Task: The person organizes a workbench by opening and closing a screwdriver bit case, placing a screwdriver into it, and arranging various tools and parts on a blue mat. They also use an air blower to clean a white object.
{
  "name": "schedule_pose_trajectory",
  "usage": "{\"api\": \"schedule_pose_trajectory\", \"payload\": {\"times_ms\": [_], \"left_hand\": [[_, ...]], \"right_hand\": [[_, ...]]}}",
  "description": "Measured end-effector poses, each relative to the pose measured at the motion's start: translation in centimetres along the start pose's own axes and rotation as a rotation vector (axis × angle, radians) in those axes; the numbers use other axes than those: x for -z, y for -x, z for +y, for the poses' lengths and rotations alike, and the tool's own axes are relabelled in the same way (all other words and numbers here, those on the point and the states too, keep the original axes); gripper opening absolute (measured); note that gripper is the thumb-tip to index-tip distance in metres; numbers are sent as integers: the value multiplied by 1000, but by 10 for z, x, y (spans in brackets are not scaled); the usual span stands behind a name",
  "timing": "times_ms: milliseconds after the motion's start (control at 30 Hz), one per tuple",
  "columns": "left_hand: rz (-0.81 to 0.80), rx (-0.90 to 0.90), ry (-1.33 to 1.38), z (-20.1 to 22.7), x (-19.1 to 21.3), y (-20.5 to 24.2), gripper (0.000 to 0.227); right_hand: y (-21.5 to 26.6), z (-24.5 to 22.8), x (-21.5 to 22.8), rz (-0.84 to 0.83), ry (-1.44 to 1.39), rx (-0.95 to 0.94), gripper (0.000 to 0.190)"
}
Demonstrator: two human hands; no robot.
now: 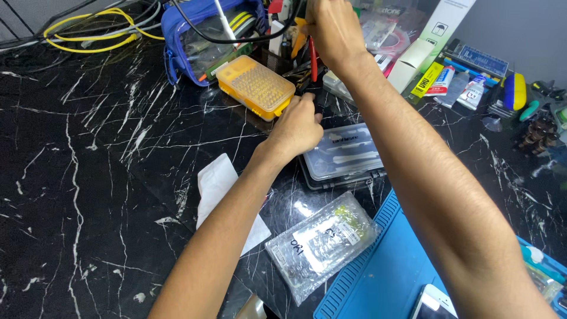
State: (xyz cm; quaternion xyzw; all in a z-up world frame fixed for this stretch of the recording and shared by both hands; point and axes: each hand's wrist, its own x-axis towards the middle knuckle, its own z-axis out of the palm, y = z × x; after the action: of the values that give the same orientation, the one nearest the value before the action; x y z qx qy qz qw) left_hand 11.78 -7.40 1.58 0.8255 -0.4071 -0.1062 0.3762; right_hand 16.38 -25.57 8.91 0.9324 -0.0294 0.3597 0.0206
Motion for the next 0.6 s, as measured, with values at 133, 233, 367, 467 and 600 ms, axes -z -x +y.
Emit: {"api": "schedule_pose_trajectory", "payload": {"times_ms": [133, 233, 367, 467, 600], "left_hand": [[6, -8, 7, 1, 2, 0, 51], [-7, 6, 2, -1, 4, -1, 51], [66, -47, -8, -16, -9, -10, 39], [70, -27, -16, -15, -7, -5, 30], [-28, 55, 15, 1, 6, 6, 30]], "right_hand": [[7, -15, -2, 161, 292, 201, 17], [14, -38, -8, 57, 253, 87, 25], [15, -44, -38, 80, 450, 235, 21], [20, -50, -38, 101, 532, 247, 54], [25, -40, -37, -54, 537, 190, 69]]}}
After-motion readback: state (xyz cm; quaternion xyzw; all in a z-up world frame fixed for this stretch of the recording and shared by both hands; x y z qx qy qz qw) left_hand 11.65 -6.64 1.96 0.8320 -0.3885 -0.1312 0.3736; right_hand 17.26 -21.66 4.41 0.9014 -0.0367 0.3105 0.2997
